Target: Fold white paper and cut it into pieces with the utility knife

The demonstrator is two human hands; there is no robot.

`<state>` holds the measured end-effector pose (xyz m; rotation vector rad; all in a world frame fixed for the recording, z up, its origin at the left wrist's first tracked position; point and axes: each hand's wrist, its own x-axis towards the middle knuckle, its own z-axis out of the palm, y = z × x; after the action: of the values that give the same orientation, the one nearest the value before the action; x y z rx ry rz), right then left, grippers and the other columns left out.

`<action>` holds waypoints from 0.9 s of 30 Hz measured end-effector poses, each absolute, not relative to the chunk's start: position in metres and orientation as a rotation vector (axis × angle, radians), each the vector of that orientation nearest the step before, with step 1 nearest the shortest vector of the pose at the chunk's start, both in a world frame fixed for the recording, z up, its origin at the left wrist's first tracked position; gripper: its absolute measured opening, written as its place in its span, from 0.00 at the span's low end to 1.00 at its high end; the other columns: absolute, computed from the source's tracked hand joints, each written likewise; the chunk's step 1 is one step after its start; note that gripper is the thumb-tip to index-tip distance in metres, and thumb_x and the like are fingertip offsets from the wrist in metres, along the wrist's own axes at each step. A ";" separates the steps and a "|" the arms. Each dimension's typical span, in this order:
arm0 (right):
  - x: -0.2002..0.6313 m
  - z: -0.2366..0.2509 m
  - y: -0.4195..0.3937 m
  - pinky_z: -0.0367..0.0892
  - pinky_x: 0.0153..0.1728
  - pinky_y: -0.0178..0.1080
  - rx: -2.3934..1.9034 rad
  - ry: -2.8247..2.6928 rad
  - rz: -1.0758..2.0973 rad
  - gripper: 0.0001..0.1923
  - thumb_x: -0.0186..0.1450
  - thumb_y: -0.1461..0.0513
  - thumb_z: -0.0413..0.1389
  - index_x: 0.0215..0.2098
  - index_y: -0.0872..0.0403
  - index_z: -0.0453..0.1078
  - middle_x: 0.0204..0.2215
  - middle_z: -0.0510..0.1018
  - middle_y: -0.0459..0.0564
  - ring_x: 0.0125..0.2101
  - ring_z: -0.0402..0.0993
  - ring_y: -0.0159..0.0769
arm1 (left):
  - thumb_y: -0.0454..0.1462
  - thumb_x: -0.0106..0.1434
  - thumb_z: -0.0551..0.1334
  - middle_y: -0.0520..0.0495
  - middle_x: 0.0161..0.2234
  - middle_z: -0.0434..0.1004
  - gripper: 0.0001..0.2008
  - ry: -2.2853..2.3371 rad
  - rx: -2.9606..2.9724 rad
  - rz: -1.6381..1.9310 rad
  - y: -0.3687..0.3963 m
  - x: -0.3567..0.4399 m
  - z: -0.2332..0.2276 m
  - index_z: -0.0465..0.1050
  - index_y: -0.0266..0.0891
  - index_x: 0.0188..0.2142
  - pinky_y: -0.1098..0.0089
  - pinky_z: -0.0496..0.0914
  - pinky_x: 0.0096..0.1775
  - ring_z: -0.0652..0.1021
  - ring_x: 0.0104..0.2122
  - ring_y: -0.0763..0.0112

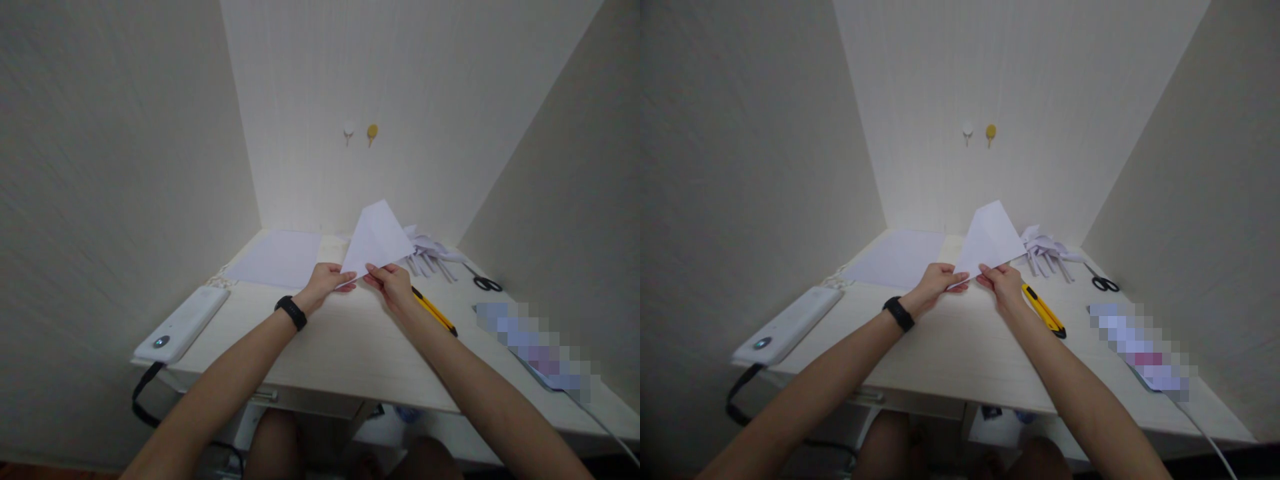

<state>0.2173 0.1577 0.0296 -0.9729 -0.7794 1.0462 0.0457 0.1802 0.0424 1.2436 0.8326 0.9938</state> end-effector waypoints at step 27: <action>0.215 0.033 0.155 0.81 0.35 0.44 -0.979 -0.783 1.060 0.15 0.44 0.57 0.74 0.24 0.54 0.75 0.30 0.85 0.52 0.30 0.82 0.44 | 0.50 0.42 0.78 0.44 0.30 0.81 0.24 0.792 1.278 0.981 0.184 0.040 0.044 0.80 0.32 0.30 0.71 0.73 0.31 0.78 0.27 0.72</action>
<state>0.2153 0.1553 0.0332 -0.9794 -0.7832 1.0595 0.0403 0.1842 0.0443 1.2779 0.7920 0.9809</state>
